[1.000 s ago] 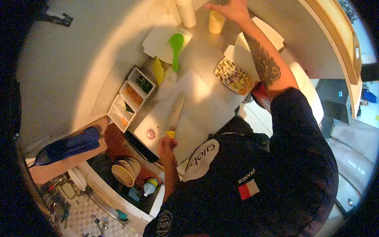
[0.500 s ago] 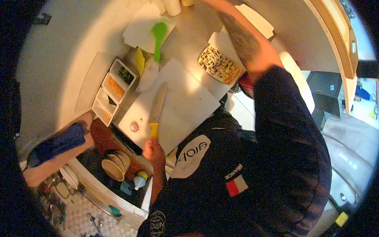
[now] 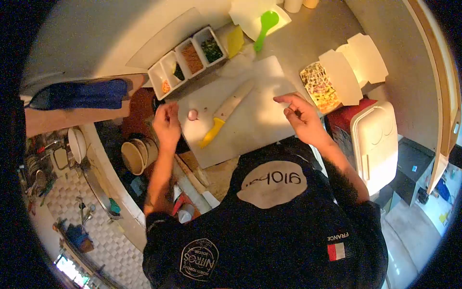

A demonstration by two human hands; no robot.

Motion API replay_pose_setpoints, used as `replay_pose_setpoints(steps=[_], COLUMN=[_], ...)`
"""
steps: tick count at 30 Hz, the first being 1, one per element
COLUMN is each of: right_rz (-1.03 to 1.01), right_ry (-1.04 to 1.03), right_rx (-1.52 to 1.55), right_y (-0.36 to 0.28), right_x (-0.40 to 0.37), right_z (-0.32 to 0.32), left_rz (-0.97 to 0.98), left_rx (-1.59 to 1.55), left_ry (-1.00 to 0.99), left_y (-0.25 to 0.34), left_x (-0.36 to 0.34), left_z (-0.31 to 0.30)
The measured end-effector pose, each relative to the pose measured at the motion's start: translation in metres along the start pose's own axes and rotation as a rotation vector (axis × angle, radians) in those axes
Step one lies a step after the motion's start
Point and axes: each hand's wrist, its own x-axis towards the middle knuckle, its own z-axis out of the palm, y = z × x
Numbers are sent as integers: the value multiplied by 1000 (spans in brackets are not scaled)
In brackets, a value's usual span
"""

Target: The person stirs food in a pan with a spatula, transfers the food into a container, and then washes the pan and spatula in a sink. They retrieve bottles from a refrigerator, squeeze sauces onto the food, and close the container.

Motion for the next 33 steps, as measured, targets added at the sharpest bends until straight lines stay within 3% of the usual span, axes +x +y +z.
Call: replay_pose_setpoints(steps=[2, 4, 5, 6, 8, 9, 10, 11, 13, 14, 15, 16, 17, 18, 19, 20, 22, 24, 26, 28, 30, 32, 33], right_rz=[-221, -296, -186, -81, -48, -57, -234, -261, -446, -483, -825, -870, -953, -963, -905, -908, -854, -857, -607, -594, -603, -881, -684], right_ry=[-36, -22, -33, -24, -107, -133, -157, -219, -322, -421, -371, -313, -269, -245, -229, -378, -584, -32, -331, -338, -176, -40, 23], right_rx=[23, -104, -30, 38, 44, 12, 11, -77, -39, 18, -57, -68, 149, 245, 182, 280, 212, 501, 307, 118, 95, 181, 40], right_y=[-16, -24, -20, -12, -4, -11, -12, -23, -38, -60, -91, -102, -137, -160, -186, -204, -247, -245, -248, -243, -212, -144, -119], right_x=[15, 18, 16, 16, 13, 13, 15, 21, 42, 56, 74, 100, 112, 125, 130, 132, 98, 132, 142, 175, 172, 168, 149], right_z=[15, 20, 23, 25, 24, 27, 35, 41, 72, 90, 109, 148, 171, 204, 239, 269, 286, 399, 335, 317, 288, 258, 232], left_rz=[125, 88, -59, -4, -201, -249, -337, -348, -91, -203, -118, -80, -78, 119, 274, 71, 74, 68, 29, 47, 73, 30, -4], left_rx=[109, 286, 26, -105, -13, 320, 153, -56, -116, 146, 266, 231, 164, 162, -214, -551, -565, -398, -189, -32, -1, -105, -158], left_ry=[-83, 77, 373, 674, 1184, 1371, 1431, 1091, 549, 433, 411, 277, 145, 201, 289, 504, 562, 428, 171, -107, -410, -729, -895], left_y=[-5, -44, -71, -97, -83, -108, -109, -110, -129, -82, -36, -1, 3, 7, 26, 42, 62, 48, 24, 6, 2, 9, 14], left_x=[43, 81, 94, 101, 119, 130, 141, 141, 133, 119, 98, 76, 67, 56, 65, 70, 56, 22, -27, -72, -101, -98, -91], left_z=[-11, -22, -19, -22, -43, -62, -79, -100, -122, -132, -135, -150, -174, -194, -201, -200, -174, -137, -92, -56, -32, -32, -34])
